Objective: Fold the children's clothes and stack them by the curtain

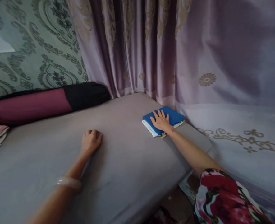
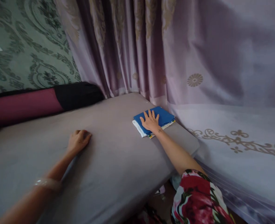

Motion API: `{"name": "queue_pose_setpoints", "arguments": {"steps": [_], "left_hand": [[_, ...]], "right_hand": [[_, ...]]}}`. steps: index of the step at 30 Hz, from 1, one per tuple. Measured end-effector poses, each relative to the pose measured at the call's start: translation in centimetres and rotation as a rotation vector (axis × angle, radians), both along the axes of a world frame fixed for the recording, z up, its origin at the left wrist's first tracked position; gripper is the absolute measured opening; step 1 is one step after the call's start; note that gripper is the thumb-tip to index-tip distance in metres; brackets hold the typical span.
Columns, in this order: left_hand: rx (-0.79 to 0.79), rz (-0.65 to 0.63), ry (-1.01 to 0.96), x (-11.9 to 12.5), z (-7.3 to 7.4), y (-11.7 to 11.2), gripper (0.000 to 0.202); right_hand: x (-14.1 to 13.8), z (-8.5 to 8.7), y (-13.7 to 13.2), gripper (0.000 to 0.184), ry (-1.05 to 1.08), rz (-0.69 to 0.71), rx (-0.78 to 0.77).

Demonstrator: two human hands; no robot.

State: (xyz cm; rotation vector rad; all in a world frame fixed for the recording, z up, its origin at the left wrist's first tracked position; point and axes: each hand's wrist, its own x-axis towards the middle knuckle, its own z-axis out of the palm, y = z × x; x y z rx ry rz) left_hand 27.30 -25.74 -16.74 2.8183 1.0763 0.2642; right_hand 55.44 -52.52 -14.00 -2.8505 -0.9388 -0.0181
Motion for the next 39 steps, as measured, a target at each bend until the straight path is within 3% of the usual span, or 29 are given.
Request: {"name": "queue_pose_setpoints", "arguments": {"steps": [4, 8, 16, 21, 28, 39], "left_hand": [[0.029, 0.129, 0.094, -3.4, -0.5, 2.0, 0.053], [0.002, 0.116, 0.071, -4.7, -0.9, 2.6, 0.056], [0.037, 0.120, 0.037, -4.6, -1.3, 2.1, 0.057], [0.037, 0.112, 0.042, -4.8, -1.4, 2.3, 0.057], [0.039, 0.113, 0.049, -4.8, -1.1, 1.9, 0.055], [0.055, 0.135, 0.007, -4.1, -0.7, 1.1, 0.046]], "right_hand": [[0.2, -0.8, -0.6, 0.064, 0.004, -0.025, 0.001], [0.2, -0.8, -0.6, 0.065, 0.018, -0.029, -0.010], [-0.6, 0.3, 0.4, 0.064, 0.080, -0.055, -0.054], [-3.1, 0.6, 2.2, 0.059, -0.001, 0.101, -0.042], [-5.4, -0.7, 3.1, 0.056, -0.091, 0.216, -0.062], [-4.5, -1.7, 3.1, 0.054, -0.167, 0.206, -0.176]]}}
